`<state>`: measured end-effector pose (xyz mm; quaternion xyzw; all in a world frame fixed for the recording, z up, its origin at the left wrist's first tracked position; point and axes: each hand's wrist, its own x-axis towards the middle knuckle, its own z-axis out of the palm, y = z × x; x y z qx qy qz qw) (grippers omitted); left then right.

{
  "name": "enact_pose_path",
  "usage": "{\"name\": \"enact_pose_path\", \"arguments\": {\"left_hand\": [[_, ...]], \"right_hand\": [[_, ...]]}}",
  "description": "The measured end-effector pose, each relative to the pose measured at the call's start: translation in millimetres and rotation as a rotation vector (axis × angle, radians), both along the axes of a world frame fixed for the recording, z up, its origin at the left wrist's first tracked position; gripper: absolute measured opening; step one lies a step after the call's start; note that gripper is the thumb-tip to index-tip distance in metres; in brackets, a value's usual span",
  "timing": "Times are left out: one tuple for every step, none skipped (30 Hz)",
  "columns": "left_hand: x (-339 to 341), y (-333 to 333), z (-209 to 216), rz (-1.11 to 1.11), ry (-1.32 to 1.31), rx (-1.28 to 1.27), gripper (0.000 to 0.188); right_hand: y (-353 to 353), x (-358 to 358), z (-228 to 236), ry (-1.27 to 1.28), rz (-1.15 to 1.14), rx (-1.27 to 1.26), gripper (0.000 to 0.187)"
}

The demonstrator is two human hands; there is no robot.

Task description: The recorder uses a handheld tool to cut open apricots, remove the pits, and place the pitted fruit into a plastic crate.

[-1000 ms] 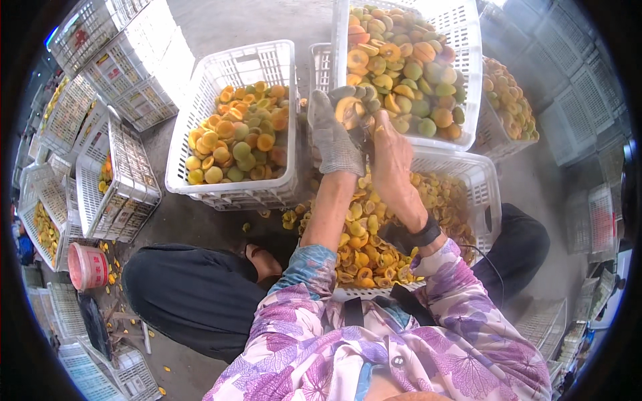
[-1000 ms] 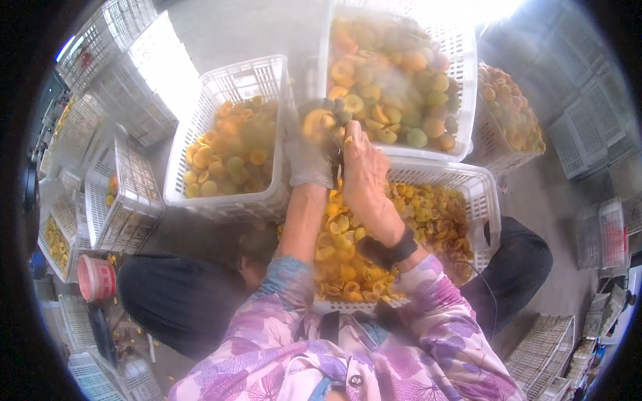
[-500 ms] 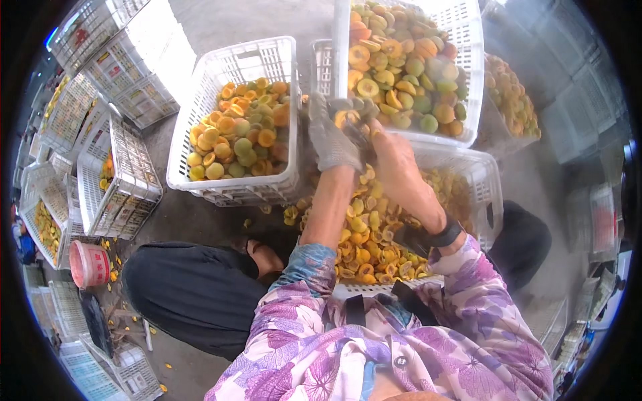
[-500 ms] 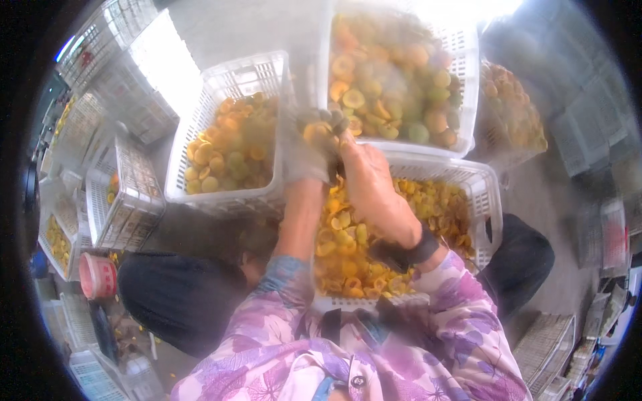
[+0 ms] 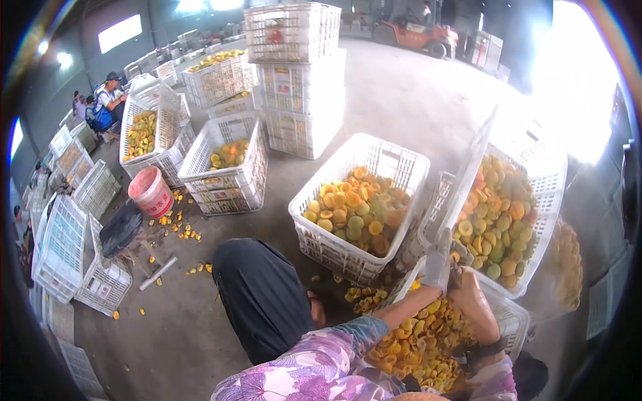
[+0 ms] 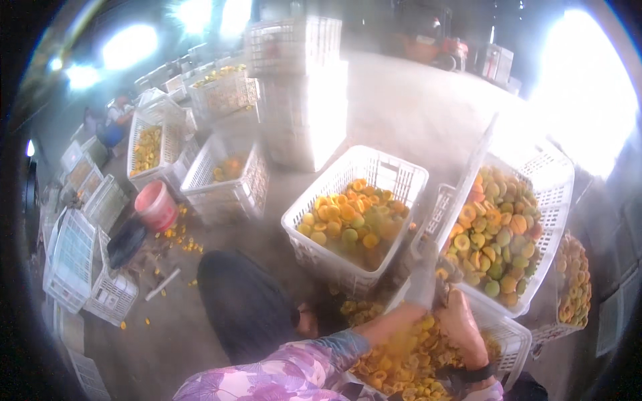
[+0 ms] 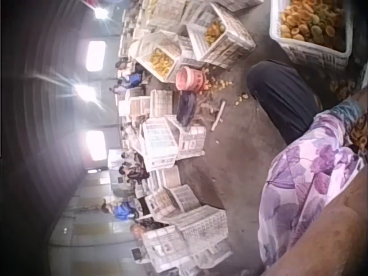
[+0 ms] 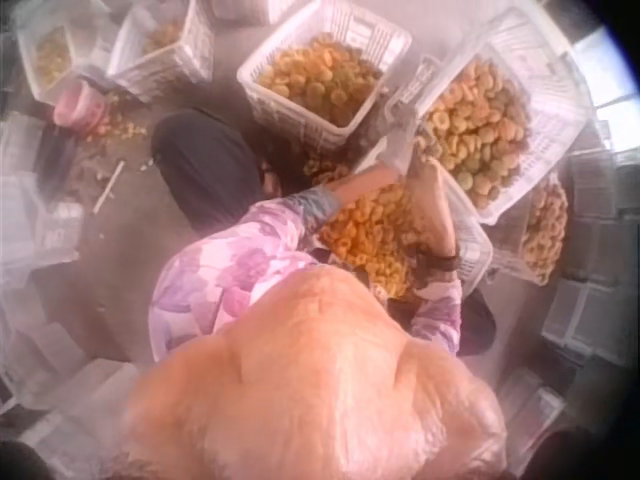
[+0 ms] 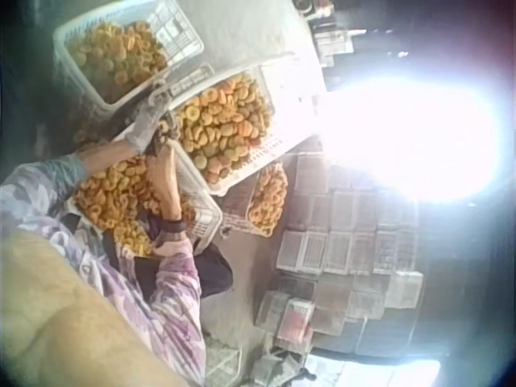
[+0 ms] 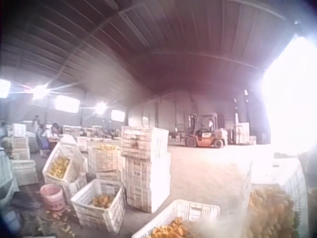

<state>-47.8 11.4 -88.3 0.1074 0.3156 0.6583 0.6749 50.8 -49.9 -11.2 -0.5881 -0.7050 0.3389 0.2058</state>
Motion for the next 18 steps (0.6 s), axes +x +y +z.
{"name": "enact_pose_path", "arguments": {"left_hand": [[1.3,-4.1,4.7,-0.032,-0.007,0.011,0.045],[1.3,-8.5,9.1,-0.062,0.007,0.033,0.045],[5.4,-11.1,16.6,-0.103,0.012,0.073,0.046],[14.4,-15.1,22.0,-0.151,0.034,0.109,0.046],[10.9,-21.7,28.3,-0.165,0.072,0.148,0.047],[6.6,-26.1,35.8,-0.183,0.112,0.188,0.047],[4.0,-33.7,43.3,-0.212,0.154,0.230,0.048],[-1.3,-35.8,53.4,-0.231,0.212,0.281,0.048],[-4.2,-38.0,60.2,-0.254,0.266,0.324,0.049],[-11.7,-40.9,65.7,-0.253,0.333,0.368,0.050],[-17.6,-45.7,67.9,-0.233,0.417,0.414,0.050],[-20.2,-49.8,71.0,-0.173,0.522,0.508,0.051],[-21.0,-55.1,68.3,-0.087,0.653,0.597,0.052],[-19.5,-54.2,60.7,0.024,0.809,0.757,0.054],[-16.7,-53.7,54.5,0.165,0.946,0.908,0.057],[-20.0,-54.4,48.4,0.229,0.945,0.937,0.058],[-24.2,-49.8,42.0,0.171,0.802,0.864,0.058],[-33.1,-41.1,37.5,0.104,0.558,0.761,0.059]], "right_hand": [[1.4,3.5,-3.7,-0.004,0.009,0.015,0.027],[3.2,12.4,-18.9,-0.005,0.069,0.139,0.028],[4.1,28.4,-31.2,-0.011,0.115,0.280,0.029],[4.0,39.2,-34.0,-0.115,0.200,0.444,0.028],[3.1,41.3,-36.8,-0.205,0.292,0.622,0.026],[-3.1,32.4,-22.3,-0.132,0.319,0.599,0.024],[-5.6,31.0,-9.3,0.011,0.311,0.271,0.024],[-4.3,29.2,7.3,0.158,0.232,-0.054,0.023],[-3.1,29.6,21.4,0.249,0.099,-0.329,0.023],[-14.1,26.9,44.6,0.376,0.201,-0.461,0.023],[-19.3,22.0,57.8,0.500,0.303,-0.596,0.024],[-15.8,25.6,61.0,0.379,0.300,-0.557,0.034],[-16.1,26.5,64.4,0.370,0.311,-0.542,0.034],[-17.2,26.8,68.5,0.166,0.349,-0.286,0.036],[-9.9,39.7,61.3,-0.018,0.439,-0.107,0.039],[0.0,47.7,51.6,-0.196,0.523,0.081,0.042],[10.6,60.6,44.2,-0.202,0.530,0.084,0.042],[19.8,70.0,39.4,-0.455,0.578,0.183,0.037]]}}
